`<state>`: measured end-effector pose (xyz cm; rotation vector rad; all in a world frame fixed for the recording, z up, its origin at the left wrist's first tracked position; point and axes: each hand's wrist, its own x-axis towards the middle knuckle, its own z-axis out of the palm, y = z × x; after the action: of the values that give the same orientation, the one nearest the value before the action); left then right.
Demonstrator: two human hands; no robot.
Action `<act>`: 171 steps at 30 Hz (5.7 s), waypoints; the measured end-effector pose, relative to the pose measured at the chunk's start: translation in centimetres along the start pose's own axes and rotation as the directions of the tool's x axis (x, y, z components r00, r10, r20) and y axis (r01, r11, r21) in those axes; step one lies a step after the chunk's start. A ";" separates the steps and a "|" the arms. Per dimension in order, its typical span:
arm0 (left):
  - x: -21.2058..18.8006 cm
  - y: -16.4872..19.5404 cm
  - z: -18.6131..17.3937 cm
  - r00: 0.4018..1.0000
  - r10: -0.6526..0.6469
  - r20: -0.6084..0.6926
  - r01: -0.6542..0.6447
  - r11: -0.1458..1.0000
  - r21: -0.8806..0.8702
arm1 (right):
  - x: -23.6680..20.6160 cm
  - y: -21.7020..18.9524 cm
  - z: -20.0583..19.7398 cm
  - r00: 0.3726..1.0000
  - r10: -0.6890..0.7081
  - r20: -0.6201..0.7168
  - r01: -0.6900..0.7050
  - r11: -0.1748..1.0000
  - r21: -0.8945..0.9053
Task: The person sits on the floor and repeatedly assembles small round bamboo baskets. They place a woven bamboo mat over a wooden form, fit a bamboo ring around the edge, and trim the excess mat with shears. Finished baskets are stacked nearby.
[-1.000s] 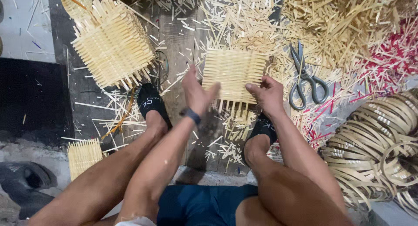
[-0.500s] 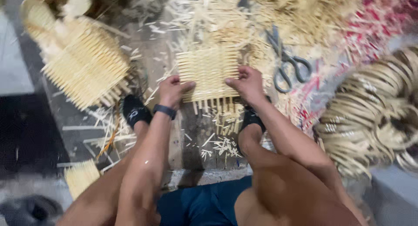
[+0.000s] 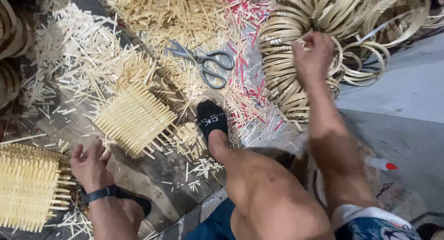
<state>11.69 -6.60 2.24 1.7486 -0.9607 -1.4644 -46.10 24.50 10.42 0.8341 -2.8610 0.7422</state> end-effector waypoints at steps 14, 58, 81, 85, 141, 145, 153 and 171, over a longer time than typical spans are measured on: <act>-18.5 15.6 12.4 0.368 0.772 0.518 -0.863 0.491 -0.120 | -3.0 -18.0 -11.6 0.517 -0.554 0.653 -0.230 0.645 0.729; -15.8 22.4 -2.8 0.724 0.135 0.677 0.389 0.730 -0.562 | -14.1 -40.4 -4.6 0.366 -0.636 0.680 -0.833 0.102 0.544; -7.4 8.9 0.1 0.965 -0.052 0.255 0.191 0.807 -0.558 | -15.6 -36.2 6.8 0.541 -0.373 0.754 -0.427 0.650 0.628; -4.7 3.2 0.9 0.922 0.383 -0.055 -0.375 0.920 0.114 | -17.0 -35.9 11.5 0.671 -0.194 0.715 -0.279 0.828 0.487; 2.6 2.9 5.1 0.490 0.729 0.478 -0.865 0.339 0.370 | -25.9 -34.4 17.5 0.311 0.294 0.904 -0.740 0.672 0.036; 3.4 2.2 6.5 0.642 0.649 0.407 -0.767 0.548 0.336 | -28.9 -33.9 19.5 0.447 0.228 0.865 -0.692 0.702 0.172; 5.0 1.2 7.2 0.668 0.644 0.374 -0.743 0.602 0.291 | -32.0 -30.8 24.4 0.672 0.074 0.737 -0.528 0.745 0.407; 7.1 1.8 8.5 0.899 0.241 0.366 -0.342 0.908 0.241 | -16.8 -33.3 24.3 0.692 0.022 0.722 -0.505 0.729 0.462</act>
<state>3.78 -13.88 -1.19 1.4897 -1.6258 -1.4914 -12.83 -3.24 0.02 0.8454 -3.4591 1.9076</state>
